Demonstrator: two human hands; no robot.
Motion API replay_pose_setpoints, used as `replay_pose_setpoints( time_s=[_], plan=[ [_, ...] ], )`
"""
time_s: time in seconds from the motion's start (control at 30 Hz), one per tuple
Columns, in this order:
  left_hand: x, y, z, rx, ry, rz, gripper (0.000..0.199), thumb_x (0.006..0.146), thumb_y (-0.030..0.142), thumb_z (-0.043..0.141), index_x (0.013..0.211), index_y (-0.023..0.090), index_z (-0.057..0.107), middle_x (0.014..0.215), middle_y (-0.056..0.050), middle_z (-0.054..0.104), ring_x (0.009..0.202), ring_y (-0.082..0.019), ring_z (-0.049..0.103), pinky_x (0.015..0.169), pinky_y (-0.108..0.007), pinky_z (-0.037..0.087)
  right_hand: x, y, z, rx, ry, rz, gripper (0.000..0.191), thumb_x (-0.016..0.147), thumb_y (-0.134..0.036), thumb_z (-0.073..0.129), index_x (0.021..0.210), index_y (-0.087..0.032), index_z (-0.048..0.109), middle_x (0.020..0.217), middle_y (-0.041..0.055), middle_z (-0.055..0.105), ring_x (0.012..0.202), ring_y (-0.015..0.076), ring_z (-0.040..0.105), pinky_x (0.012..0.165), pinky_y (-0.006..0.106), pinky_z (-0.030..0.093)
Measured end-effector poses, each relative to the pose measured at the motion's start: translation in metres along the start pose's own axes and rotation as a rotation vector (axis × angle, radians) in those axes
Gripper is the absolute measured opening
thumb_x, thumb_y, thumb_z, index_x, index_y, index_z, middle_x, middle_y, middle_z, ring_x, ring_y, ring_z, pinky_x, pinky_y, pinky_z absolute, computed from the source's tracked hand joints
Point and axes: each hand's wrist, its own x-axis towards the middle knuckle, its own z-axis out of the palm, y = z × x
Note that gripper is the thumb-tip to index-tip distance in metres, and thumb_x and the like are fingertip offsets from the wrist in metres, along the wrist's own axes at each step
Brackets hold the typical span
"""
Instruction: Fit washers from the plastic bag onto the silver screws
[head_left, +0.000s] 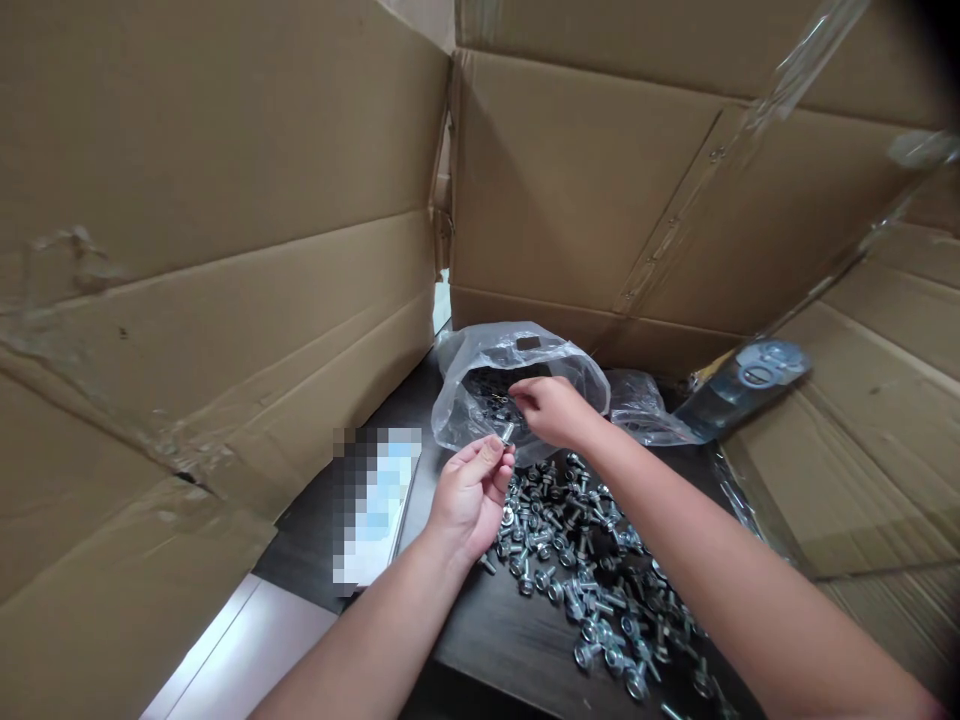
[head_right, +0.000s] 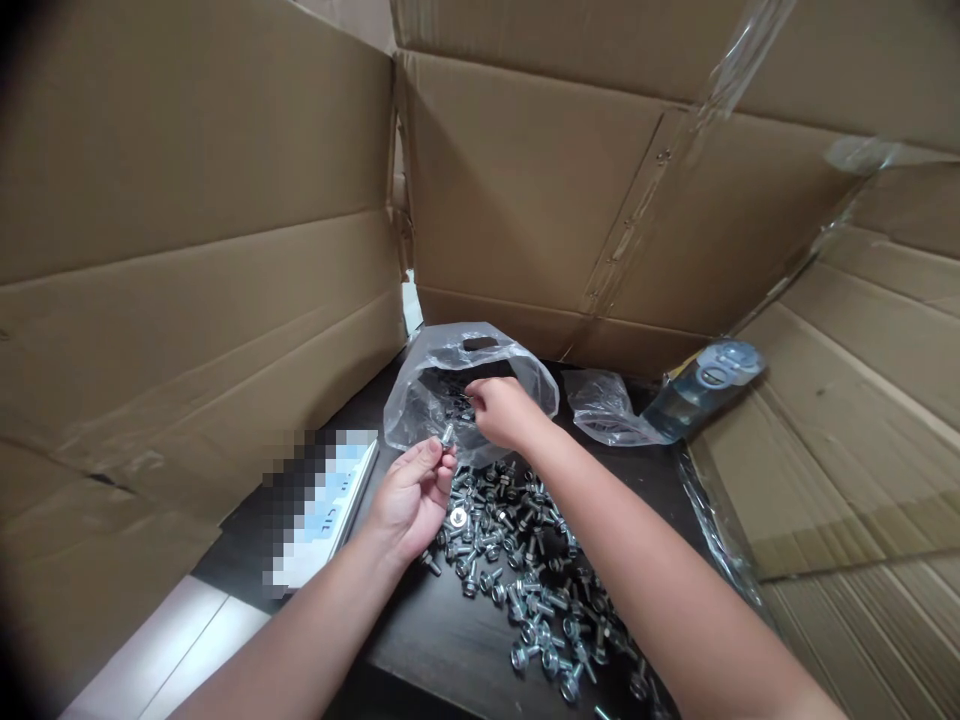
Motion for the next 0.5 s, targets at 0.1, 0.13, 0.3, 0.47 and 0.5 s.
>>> replay_pose_setpoints(
  time_s=[0.1,0.13,0.3,0.47,0.5],
  plan=[
    [-0.002,0.000,0.001,-0.009,-0.019,0.008,0.004,0.076,0.004,0.067,0.073,0.006,0.066,0.069,-0.009,0.066,0.055,-0.007,0.062,0.049,-0.011,0.052,0.037,0.000,0.015,-0.120,-0.186,0.081,0.017,0.084,-0.017,0.062,0.096,-0.009,0.071,0.102,0.0152,0.070,0.100,0.0248,0.066,0.086,0.032,0.051],
    [-0.002,0.000,0.001,-0.011,-0.024,0.013,0.003,0.075,0.004,0.068,0.073,0.006,0.067,0.068,-0.008,0.066,0.055,-0.007,0.062,0.049,-0.011,0.052,0.047,0.001,0.020,-0.153,-0.234,0.101,0.016,0.084,-0.017,0.064,0.095,-0.008,0.069,0.100,0.0146,0.070,0.097,0.0230,0.067,0.084,0.034,0.052],
    [-0.003,-0.002,0.000,-0.011,-0.036,0.018,0.011,0.068,0.007,0.076,0.074,0.005,0.067,0.068,-0.008,0.066,0.055,-0.008,0.061,0.049,-0.011,0.052,0.073,0.009,0.045,-0.254,-0.323,0.110,0.021,0.089,-0.025,0.062,0.100,-0.008,0.065,0.106,0.0120,0.067,0.100,0.0200,0.064,0.088,0.037,0.051],
    [-0.004,-0.005,-0.001,0.004,-0.068,0.005,0.020,0.062,0.011,0.082,0.076,0.007,0.068,0.069,-0.007,0.067,0.057,-0.007,0.062,0.051,-0.011,0.052,0.071,0.014,0.052,-0.269,-0.324,0.096,0.025,0.091,-0.029,0.059,0.104,-0.008,0.065,0.108,0.0119,0.066,0.102,0.0200,0.063,0.090,0.038,0.051],
    [-0.004,-0.005,-0.001,0.006,-0.075,0.002,0.021,0.061,0.011,0.082,0.076,0.007,0.069,0.069,-0.007,0.067,0.057,-0.007,0.062,0.051,-0.011,0.052,0.070,0.014,0.052,-0.263,-0.322,0.094,0.026,0.091,-0.030,0.059,0.104,-0.008,0.065,0.108,0.0122,0.066,0.102,0.0203,0.063,0.090,0.038,0.051]
  ],
)
